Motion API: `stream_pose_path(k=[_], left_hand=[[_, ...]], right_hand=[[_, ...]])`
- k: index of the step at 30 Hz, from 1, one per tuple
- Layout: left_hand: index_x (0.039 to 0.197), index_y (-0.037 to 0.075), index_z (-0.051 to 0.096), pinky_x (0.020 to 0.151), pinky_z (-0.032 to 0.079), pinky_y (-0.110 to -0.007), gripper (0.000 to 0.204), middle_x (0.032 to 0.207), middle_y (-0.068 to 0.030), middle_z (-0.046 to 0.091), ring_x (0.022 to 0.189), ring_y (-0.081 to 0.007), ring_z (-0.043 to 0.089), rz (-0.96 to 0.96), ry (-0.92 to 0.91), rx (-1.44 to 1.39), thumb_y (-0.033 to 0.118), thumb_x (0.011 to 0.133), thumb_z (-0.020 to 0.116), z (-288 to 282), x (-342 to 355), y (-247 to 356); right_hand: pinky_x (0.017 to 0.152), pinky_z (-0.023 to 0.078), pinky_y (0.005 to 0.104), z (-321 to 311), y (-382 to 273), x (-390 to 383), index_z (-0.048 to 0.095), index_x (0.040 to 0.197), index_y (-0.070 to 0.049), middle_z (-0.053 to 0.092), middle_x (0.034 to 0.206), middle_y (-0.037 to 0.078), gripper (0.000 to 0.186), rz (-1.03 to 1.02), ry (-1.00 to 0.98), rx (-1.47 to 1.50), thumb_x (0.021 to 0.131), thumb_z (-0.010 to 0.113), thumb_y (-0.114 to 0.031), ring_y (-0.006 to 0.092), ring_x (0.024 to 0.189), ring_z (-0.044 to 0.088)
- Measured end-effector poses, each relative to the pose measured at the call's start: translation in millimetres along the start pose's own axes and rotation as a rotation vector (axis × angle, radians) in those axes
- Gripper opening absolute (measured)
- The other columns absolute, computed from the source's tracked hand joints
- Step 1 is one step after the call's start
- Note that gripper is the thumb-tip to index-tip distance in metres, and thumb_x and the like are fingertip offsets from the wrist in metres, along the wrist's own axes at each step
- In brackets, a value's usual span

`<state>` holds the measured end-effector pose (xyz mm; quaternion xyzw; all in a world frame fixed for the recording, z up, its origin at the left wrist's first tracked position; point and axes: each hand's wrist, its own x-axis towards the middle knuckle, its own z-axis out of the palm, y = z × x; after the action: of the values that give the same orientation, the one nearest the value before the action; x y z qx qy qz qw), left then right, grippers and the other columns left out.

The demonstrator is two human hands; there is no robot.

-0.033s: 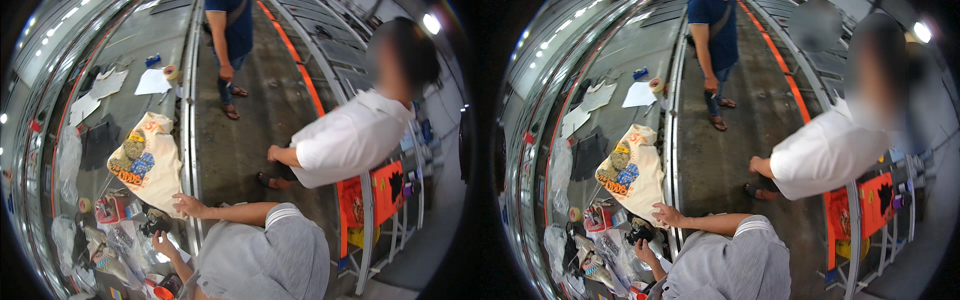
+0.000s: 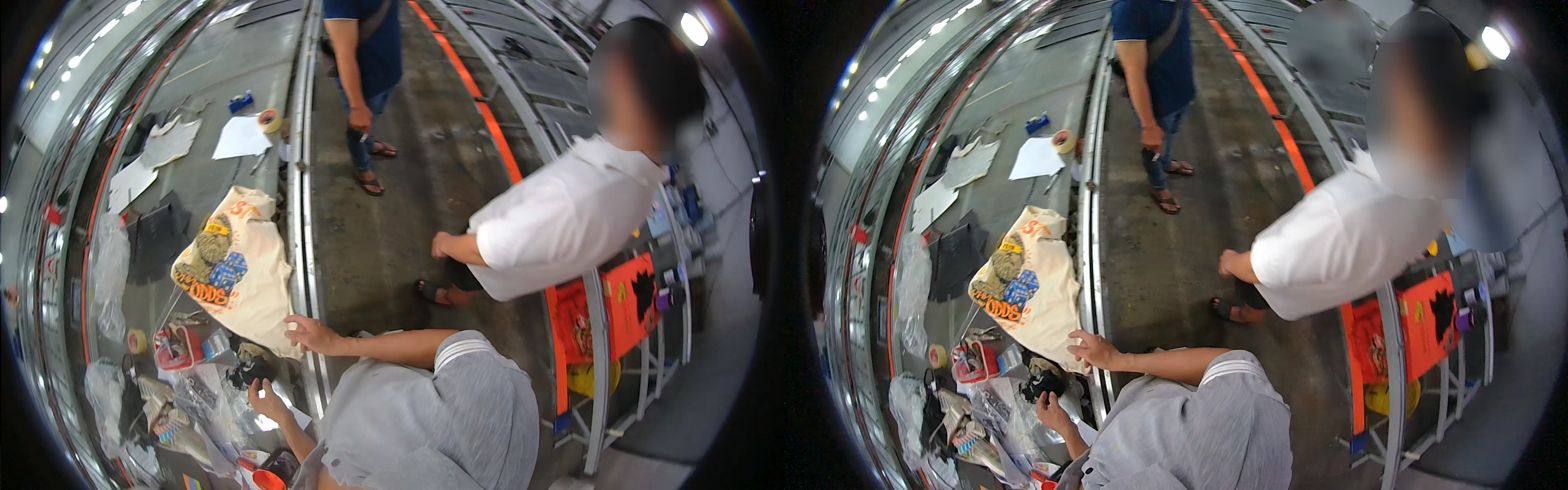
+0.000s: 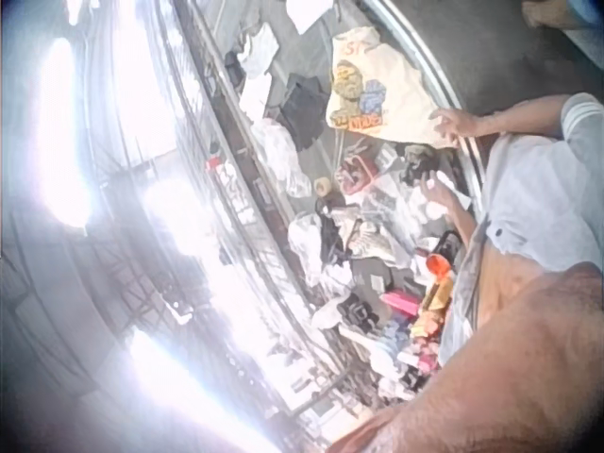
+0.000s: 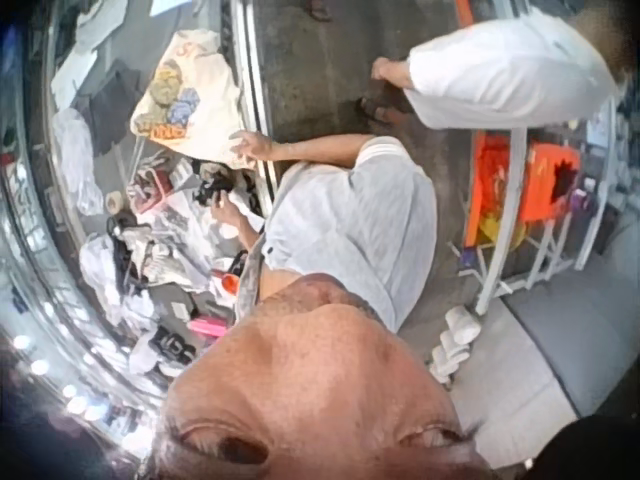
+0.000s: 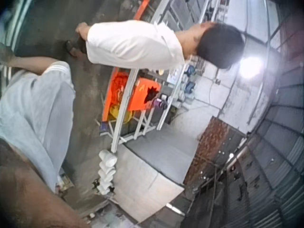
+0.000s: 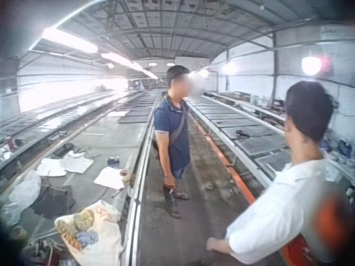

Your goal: The person mixes red paint in a small container using a stick. They then pour additional red liquid from a bottle into the container and continue stirring. The person briefly handles a white t-shirt and a small paper card before resuming mixing.

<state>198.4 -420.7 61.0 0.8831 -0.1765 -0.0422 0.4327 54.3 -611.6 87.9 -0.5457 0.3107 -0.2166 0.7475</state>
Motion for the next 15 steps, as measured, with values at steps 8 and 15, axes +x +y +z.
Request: stream_pose_path(k=[8,15], left_hand=[[0.105,-0.007,0.063,0.092,0.044,-0.035,0.028,0.111,-0.0155,0.061,0.100,-0.0236,0.057,0.008,-0.185,-0.347,0.015,0.088,0.066,0.3,-29.9,31.1],[0.103,-0.005,0.065,0.072,0.048,-0.025,0.022,0.095,-0.0081,0.066,0.083,-0.0130,0.059,-0.044,-0.346,-0.511,0.013,0.091,0.061,-7.7,-55.6,40.3]], right_hand=[[0.072,0.055,0.0372,-116.0,92.2,-88.6,0.066,0.102,-0.002,0.070,0.089,0.017,0.045,0.427,0.239,-0.494,0.085,0.061,-0.043,0.0258,0.077,0.069],[0.094,0.048,0.0407,-129.1,150.7,-170.4,0.065,0.114,0.005,0.060,0.121,0.026,0.075,0.803,0.145,-0.789,0.075,0.060,-0.059,0.0360,0.114,0.059]])
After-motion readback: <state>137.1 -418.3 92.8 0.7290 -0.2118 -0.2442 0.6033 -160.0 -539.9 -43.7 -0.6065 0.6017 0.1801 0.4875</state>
